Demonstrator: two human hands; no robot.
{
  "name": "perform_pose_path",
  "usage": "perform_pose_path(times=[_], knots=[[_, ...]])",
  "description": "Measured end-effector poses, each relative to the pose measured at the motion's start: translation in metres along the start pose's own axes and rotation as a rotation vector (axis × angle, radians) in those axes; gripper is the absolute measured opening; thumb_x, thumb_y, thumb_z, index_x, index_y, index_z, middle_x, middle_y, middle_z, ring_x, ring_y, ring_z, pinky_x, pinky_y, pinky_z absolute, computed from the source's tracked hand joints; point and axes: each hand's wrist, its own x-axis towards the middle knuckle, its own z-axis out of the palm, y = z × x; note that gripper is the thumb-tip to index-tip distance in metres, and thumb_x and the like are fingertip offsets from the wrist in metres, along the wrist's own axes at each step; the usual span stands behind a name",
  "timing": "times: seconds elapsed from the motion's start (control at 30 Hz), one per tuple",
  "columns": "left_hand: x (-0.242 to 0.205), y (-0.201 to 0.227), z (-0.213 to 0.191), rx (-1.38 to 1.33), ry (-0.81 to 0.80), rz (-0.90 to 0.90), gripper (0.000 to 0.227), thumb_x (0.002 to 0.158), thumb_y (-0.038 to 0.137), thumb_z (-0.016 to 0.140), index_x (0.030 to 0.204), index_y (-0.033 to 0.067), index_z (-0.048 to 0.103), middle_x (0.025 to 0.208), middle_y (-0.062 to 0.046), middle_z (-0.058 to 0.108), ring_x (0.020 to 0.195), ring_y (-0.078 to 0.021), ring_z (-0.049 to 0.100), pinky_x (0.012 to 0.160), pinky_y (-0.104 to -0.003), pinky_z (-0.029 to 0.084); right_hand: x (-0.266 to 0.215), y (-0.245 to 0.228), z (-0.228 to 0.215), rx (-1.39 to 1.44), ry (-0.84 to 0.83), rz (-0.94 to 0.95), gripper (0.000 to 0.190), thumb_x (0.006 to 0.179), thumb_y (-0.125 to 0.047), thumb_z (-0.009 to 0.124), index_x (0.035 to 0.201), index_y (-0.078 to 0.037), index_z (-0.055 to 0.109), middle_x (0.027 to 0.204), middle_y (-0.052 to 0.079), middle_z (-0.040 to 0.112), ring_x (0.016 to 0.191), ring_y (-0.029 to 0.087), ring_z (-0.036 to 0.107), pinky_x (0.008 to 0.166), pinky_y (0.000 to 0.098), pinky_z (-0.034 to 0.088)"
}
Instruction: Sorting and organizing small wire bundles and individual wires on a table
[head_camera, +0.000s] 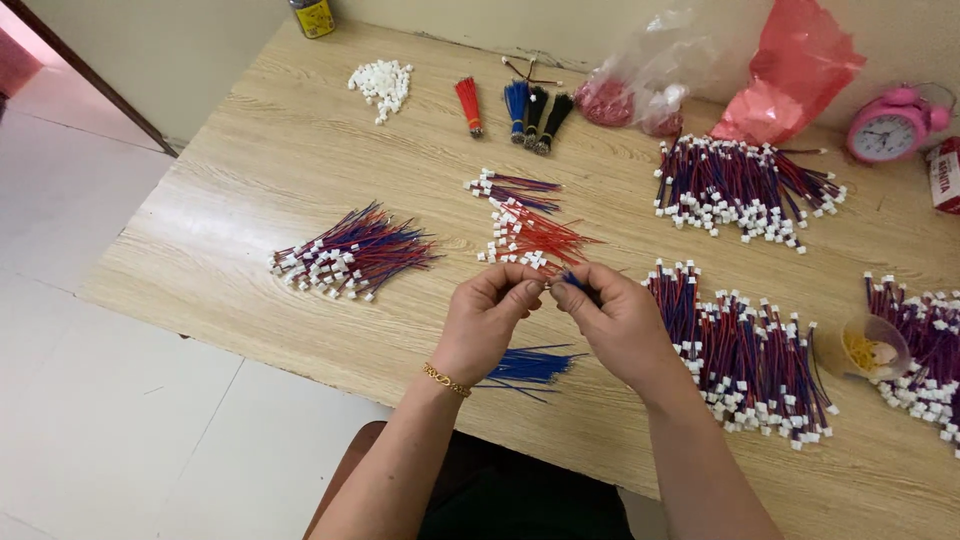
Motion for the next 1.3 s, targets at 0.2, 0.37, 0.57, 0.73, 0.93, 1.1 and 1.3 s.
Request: perform_pose_path(times=[0.2,0.37,0.57,0.73,0.93,1.1,1.3], knots=[[0.0,0.0,0.003,-0.037,-0.009,0.0,0.013,0.094,0.01,0.062,0.104,0.0059,0.069,0.092,-0.005,0.068,0.082,-0.0099,0.063,0.073,-0.021,0.054,-0.002,-0.02,-0.003,-0.235,0.056,-0.113,0.012,0.089,-0.018,0.07,0.095,-0.009,0.074,0.076,0.012,0.07,0.073,0.019,0.067,0.07,0.0337,0.052],[-0.001,0.002,0.004,-0.106,-0.001,-0.009,0.017,0.093,0.004,0.06,0.108,0.0039,0.068,0.094,-0.008,0.068,0.083,-0.012,0.065,0.074,-0.023,0.055,-0.002,-0.022,-0.005,-0.382,0.078,-0.227,0.01,0.089,-0.018,0.069,0.093,-0.009,0.072,0.076,0.014,0.066,0.075,0.029,0.068,0.069,0.0366,0.052],[0.001,-0.003,0.001,-0.136,0.008,-0.001,0.022,0.09,0.002,0.063,0.112,0.0034,0.065,0.093,-0.007,0.069,0.082,-0.0108,0.064,0.074,-0.022,0.055,-0.003,-0.027,-0.007,-0.523,0.069,-0.292,0.009,0.09,-0.021,0.067,0.093,-0.013,0.07,0.075,0.01,0.064,0.073,0.026,0.067,0.067,0.0349,0.052],[0.002,-0.003,0.0,-0.116,-0.014,0.016,0.024,0.089,0.001,0.065,0.113,0.0032,0.065,0.092,-0.008,0.07,0.081,-0.0117,0.065,0.074,-0.023,0.056,-0.002,-0.023,-0.008,-0.655,0.104,-0.377,0.009,0.092,-0.024,0.065,0.094,-0.017,0.07,0.077,0.005,0.064,0.077,0.021,0.068,0.069,0.0295,0.053],[-0.002,-0.012,-0.006,-0.202,-0.016,-0.039,0.024,0.09,0.002,0.063,0.114,0.0027,0.064,0.094,-0.008,0.07,0.082,-0.0127,0.067,0.074,-0.024,0.056,-0.004,-0.021,-0.004,-0.574,-0.002,-0.298,0.013,0.091,-0.022,0.063,0.094,-0.01,0.068,0.079,0.015,0.064,0.081,0.037,0.067,0.068,0.0431,0.053],[-0.002,-0.011,-0.006,-0.248,-0.02,-0.039,0.024,0.09,0.003,0.064,0.114,0.0023,0.064,0.093,-0.009,0.071,0.083,-0.013,0.068,0.075,-0.024,0.057,-0.005,-0.025,-0.004,-0.56,-0.003,-0.28,0.012,0.091,-0.025,0.063,0.093,-0.014,0.069,0.078,0.011,0.066,0.082,0.031,0.069,0.07,0.0379,0.054],[-0.001,-0.006,-0.007,-0.11,-0.057,0.01,0.025,0.088,0.002,0.067,0.113,0.0034,0.065,0.093,-0.008,0.071,0.085,-0.012,0.066,0.078,-0.025,0.055,0.0,-0.014,-0.006,-0.55,-0.04,-0.253,0.013,0.09,-0.021,0.063,0.093,-0.009,0.069,0.079,0.018,0.066,0.081,0.039,0.067,0.07,0.0434,0.053]])
